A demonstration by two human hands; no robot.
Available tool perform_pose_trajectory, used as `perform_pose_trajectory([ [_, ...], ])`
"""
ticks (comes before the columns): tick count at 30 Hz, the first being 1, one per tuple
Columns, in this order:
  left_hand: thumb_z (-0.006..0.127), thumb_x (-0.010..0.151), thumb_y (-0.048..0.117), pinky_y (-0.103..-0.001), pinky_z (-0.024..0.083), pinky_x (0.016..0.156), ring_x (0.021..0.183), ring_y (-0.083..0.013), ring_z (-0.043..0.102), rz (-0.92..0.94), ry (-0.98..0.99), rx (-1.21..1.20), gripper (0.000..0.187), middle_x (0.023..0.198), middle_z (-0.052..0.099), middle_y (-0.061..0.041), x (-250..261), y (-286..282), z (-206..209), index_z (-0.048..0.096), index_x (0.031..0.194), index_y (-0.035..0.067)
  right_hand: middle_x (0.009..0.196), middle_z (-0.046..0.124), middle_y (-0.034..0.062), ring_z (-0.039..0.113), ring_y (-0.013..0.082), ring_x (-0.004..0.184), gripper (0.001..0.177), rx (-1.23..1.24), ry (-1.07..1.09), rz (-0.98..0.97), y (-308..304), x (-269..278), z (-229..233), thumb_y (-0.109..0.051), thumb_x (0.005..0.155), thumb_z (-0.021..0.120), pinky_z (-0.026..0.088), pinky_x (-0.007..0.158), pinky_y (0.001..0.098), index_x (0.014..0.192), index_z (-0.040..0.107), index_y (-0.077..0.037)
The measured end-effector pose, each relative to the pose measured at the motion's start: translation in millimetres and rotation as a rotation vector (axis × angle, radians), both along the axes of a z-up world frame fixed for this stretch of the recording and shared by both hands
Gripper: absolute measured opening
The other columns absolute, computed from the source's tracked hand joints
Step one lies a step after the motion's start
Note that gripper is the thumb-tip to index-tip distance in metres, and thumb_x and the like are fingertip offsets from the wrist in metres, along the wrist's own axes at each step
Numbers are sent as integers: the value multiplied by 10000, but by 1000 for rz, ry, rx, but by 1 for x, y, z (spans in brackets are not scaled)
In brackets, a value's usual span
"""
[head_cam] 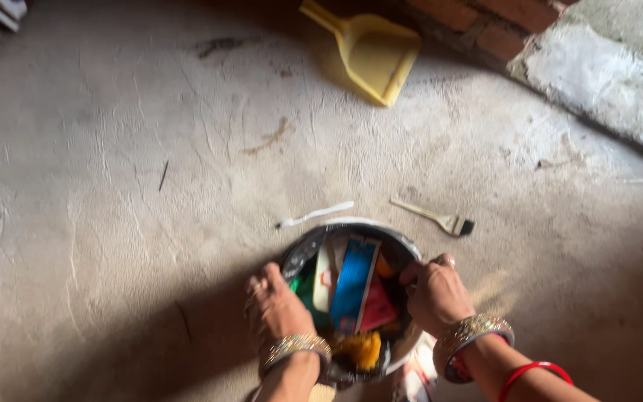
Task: The person collects various small items from a wall shelf and the floor, including a sponge, a small container, and a brush, and places them into a bucket. The person then picks up the bucket and moves it to a different location.
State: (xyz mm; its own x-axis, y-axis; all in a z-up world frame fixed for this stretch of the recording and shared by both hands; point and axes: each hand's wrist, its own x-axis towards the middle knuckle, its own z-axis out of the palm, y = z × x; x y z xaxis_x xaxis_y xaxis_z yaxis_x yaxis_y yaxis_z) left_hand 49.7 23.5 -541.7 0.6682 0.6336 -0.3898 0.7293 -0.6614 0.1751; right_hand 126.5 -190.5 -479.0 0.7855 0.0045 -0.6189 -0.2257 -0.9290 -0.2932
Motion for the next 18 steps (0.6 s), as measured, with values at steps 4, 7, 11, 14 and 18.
perform_pose_trajectory([
  [4,585,929,56,-466,371,1173,1422,-388,423,59,223,-116,715,1614,328,-157,19,3,48,298,1553,253,1197,636,170,690,345,1064,483,-31,101,-30,0,21,2,101,702,653,582,982,364,1013,832,-222],
  [7,593,928,71,-456,413,1152,1422,-374,448,34,275,-130,752,1638,312,-156,38,-2,79,262,1576,258,1119,665,188,659,348,1119,465,7,-50,46,-8,23,8,89,669,678,552,996,374,1001,831,-198],
  [11,671,897,64,-484,338,1192,1441,-399,377,13,280,-132,829,1639,267,-132,69,-20,94,224,1559,285,1231,597,147,689,343,1048,454,-39,24,-57,-20,45,22,81,698,695,588,931,379,1022,823,-210],
  [14,735,833,3,-519,334,1173,1462,-391,343,22,170,-154,947,1639,218,-165,99,-29,84,198,1561,281,1167,628,134,700,326,1025,434,-49,-62,-70,-28,70,37,47,709,698,604,894,385,1012,829,-236],
  [18,694,765,-133,-504,405,1131,1441,-421,395,-65,-237,-139,976,1616,232,-285,159,-36,70,237,1567,185,1161,604,163,689,369,989,421,-56,-222,-83,-39,123,59,-2,719,708,575,882,430,1044,816,-247],
])
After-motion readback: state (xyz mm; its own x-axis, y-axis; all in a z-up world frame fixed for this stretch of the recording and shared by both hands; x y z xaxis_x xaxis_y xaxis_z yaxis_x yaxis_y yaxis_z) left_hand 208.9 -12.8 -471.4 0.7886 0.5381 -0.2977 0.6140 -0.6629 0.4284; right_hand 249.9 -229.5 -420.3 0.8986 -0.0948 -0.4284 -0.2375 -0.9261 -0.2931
